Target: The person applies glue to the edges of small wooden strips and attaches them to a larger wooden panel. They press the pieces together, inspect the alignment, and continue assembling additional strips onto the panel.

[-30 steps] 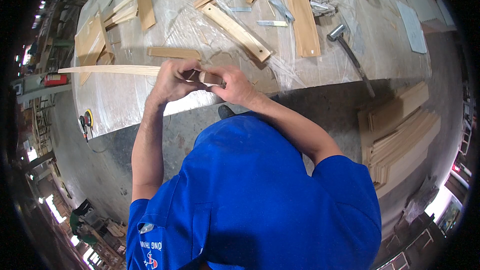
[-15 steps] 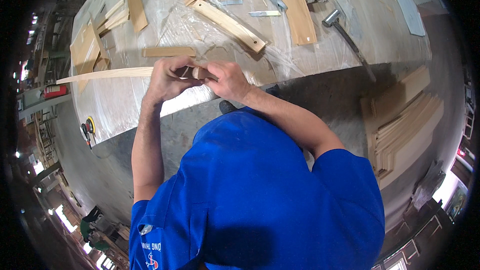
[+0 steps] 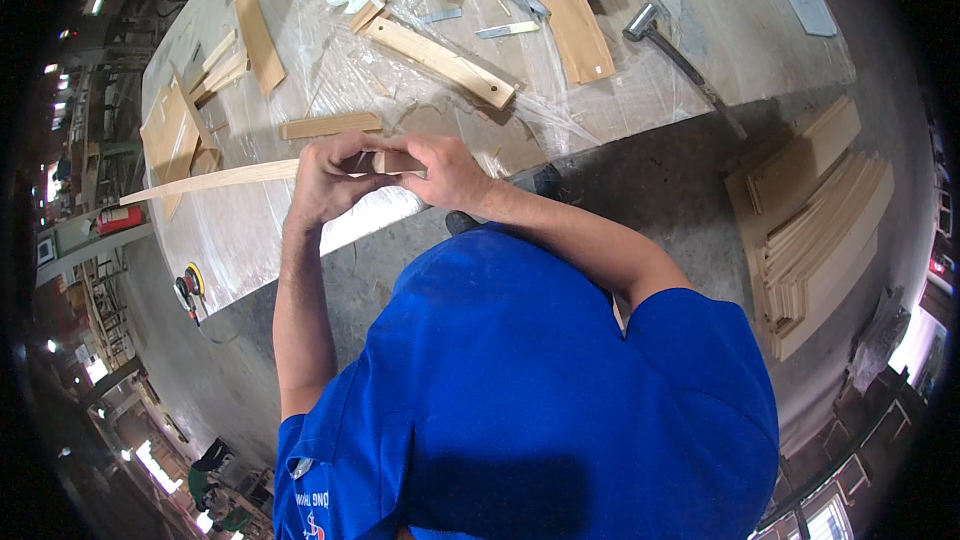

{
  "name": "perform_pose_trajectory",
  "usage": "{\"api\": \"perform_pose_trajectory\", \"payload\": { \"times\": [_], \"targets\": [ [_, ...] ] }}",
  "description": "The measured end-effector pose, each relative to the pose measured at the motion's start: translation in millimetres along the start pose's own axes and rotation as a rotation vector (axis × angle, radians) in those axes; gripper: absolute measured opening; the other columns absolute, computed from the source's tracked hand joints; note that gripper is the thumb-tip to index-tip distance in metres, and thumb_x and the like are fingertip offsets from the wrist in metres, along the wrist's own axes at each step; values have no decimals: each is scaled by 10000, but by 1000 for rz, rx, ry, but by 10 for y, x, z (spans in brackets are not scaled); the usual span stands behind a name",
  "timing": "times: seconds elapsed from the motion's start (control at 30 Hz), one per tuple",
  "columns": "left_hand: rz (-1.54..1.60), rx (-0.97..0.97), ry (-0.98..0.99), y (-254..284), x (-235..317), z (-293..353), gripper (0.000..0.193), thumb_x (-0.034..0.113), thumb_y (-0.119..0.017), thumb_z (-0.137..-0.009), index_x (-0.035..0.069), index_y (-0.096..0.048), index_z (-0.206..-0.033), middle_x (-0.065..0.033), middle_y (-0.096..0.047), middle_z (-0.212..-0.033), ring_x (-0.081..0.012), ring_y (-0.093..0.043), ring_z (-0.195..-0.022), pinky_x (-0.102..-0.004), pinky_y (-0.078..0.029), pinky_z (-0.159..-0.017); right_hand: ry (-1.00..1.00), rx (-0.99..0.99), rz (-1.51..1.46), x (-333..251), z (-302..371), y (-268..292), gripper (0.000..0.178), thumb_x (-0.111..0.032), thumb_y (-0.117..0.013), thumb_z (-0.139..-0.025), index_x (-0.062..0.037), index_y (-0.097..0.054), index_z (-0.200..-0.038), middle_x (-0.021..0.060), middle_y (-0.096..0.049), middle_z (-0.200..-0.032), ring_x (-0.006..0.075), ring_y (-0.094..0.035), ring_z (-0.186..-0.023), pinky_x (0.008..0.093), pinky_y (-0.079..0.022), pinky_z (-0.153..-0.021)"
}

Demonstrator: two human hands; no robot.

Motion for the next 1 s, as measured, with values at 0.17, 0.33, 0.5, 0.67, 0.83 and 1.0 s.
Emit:
{"api": "perform_pose_trajectory", "payload": {
  "times": [0.17,0.33,0.5,0.67,0.83,1.0],
  "targets": [
    [29,26,5,8,-37,25,406,181,-1003,-677,107,-842,-1043,-49,-800,-845,-167,-758,-759,-342,-589,-700,-53,-73,2,70,16,-55,406,-99,-813,-887,-6,-701,-1265,192,-751,-1037,376,-760,-958,444,-607,-803],
    [26,21,27,10,-40,26,414,169,-1006,-666,111,-841,-1041,-52,-799,-855,-167,-751,-753,-351,-590,-699,-34,-46,17,39,-5,-29,291,-152,-842,-859,-8,-704,-1072,201,-740,-952,409,-744,-876,483,-595,-747],
    [29,26,9,30,0,22,415,149,-1010,-654,117,-843,-1033,-56,-797,-851,-163,-754,-768,-348,-590,-700,-9,-23,3,18,-27,-14,304,-147,-841,-857,-13,-715,-1099,202,-750,-964,402,-751,-886,477,-602,-750],
    [50,25,14,33,-7,16,418,151,-1010,-659,113,-837,-1037,-50,-798,-846,-164,-757,-769,-346,-595,-703,-59,-61,24,71,-16,-33,326,-140,-843,-853,-16,-731,-1134,195,-759,-967,392,-758,-882,466,-607,-754],
    [25,44,-6,39,-8,26,398,146,-1004,-664,107,-832,-1021,-54,-795,-838,-166,-757,-759,-344,-591,-696,-5,-19,-12,12,-39,-9,350,-128,-838,-856,-23,-746,-1177,190,-767,-961,378,-765,-860,450,-610,-741],
    [53,47,-21,38,4,22,381,150,-1002,-684,110,-826,-1020,-54,-793,-826,-175,-755,-741,-343,-591,-692,-40,-37,-34,56,-27,-17,352,-111,-824,-859,-19,-748,-1190,195,-770,-969,376,-767,-851,444,-613,-732]
  ]
}}
Point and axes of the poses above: each hand's wrist, its own z-axis away from the middle knuckle, its own y-axis out of the back of the hand, x = y × z, the point moved 10 cm from there along -z, towards the middle knuckle
